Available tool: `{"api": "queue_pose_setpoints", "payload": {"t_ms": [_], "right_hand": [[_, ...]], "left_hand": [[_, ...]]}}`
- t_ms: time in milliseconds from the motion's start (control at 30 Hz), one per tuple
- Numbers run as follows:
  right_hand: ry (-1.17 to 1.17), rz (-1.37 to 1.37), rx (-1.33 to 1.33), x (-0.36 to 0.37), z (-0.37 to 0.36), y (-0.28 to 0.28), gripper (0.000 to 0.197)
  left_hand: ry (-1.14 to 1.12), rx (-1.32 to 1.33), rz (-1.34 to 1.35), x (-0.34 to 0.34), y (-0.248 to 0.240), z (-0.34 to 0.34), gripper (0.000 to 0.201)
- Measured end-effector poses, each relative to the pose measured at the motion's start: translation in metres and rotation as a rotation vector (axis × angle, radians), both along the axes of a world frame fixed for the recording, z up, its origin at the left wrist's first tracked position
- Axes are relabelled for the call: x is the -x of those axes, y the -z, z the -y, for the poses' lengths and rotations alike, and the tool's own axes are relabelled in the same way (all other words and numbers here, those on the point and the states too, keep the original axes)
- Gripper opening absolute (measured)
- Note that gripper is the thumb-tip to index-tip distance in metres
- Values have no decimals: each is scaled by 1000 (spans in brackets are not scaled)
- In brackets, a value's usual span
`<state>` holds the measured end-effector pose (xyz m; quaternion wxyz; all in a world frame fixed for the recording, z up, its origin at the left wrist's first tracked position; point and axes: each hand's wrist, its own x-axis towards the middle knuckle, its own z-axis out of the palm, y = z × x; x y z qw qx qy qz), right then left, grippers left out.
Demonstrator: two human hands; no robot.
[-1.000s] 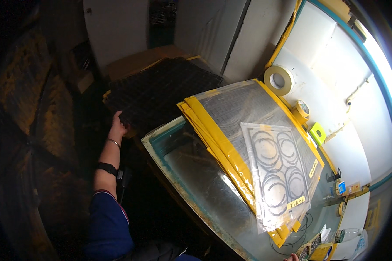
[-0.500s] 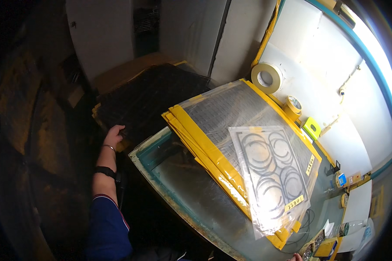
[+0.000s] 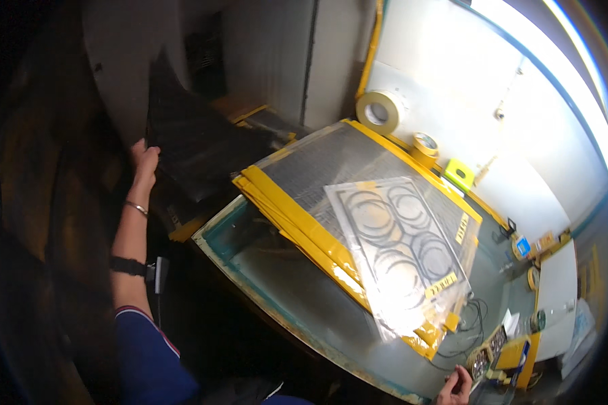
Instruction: Using a stylus tool to pick up small metal components and place them into a patterned plastic template, followed by handling printed film sheets.
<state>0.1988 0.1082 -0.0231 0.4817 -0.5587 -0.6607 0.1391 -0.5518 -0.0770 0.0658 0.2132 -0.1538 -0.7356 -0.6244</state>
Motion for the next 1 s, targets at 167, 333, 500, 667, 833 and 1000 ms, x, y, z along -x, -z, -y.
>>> {"api": "queue_pose_setpoints", "payload": {"t_ms": [167,333,500,667,833,1000], "right_hand": [[-73,-139,1,22,14,-12,13],[-161,-99,-71,24,15,-16,14],[-533,-549,238,52,33,-32,16],[-1208,-979,1214,139,52,-84,63],[-1189,-1114,1523,215,49,-93,64],[-747,-1239,1312,271,88,-73,16]], "left_hand": [[54,433,-488,-79,-80,-14,34],[163,887,-530,-220,-111,-31,47],[458,887,-893,-305,-82,-22,59],[495,1200,-919,-370,-35,-4,59],[450,1185,-1013,-405,-5,13,57],[377,1122,-1010,-414,6,29,53]]}}
